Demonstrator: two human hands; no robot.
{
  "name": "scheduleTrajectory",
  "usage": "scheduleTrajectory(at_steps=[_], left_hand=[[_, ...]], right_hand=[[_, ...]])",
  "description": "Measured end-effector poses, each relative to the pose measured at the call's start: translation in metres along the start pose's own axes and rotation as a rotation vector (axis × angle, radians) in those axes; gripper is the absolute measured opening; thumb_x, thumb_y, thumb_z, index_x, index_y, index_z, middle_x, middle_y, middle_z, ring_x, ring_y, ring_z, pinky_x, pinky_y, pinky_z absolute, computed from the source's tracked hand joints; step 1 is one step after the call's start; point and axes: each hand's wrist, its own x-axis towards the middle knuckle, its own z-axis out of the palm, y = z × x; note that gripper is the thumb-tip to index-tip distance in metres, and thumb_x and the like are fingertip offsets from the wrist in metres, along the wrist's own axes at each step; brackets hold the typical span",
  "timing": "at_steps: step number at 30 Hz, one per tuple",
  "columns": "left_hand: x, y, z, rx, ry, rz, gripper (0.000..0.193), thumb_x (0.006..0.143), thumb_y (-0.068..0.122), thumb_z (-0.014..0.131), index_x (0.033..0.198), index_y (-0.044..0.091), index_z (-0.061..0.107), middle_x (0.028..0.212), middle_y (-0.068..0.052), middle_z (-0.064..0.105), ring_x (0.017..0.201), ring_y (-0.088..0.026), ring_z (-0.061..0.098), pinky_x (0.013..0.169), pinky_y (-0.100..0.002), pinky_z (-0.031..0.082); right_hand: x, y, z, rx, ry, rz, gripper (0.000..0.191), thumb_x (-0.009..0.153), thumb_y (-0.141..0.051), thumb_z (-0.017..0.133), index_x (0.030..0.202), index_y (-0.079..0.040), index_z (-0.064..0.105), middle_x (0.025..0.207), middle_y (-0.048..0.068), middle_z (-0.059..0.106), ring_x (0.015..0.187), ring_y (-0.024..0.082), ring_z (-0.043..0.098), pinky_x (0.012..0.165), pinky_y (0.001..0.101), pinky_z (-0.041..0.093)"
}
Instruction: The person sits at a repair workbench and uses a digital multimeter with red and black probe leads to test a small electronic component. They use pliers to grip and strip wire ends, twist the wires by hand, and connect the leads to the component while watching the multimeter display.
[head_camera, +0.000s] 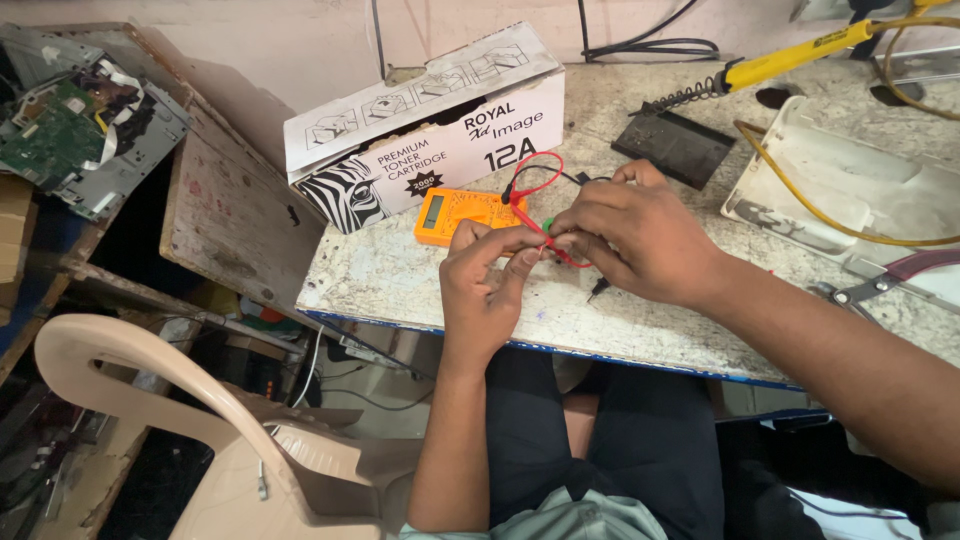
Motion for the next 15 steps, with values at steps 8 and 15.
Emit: scheduleTrajectory(at_steps=[8,15], left_hand=[[0.0,0.0,-0.001,-0.041,0.005,-0.001,0.015,0.089,0.005,0.078,0.103,0.008,0.077,0.088,-0.004,0.069,0.086,-0.017,0.058,0.079,-0.029,0.047],[0.0,-0.002,-0.001,-0.041,0.012,0.034,0.016,0.087,0.005,0.078,0.102,0.008,0.077,0.09,-0.002,0.076,0.088,-0.018,0.052,0.082,-0.03,0.045]], right_hand=[[0.0,-0.001,0.001,0.068,0.006,-0.041,0.024,0.086,-0.014,0.074,0.11,-0.012,0.069,0.093,0.004,0.069,0.082,0.023,0.066,0.085,0.0404,0.043],[-0.003,0.0,0.014,0.539,-0.001,0.226,0.023,0.092,-0.003,0.072,0.115,-0.003,0.069,0.095,0.007,0.075,0.084,0.013,0.075,0.074,0.0279,0.059]])
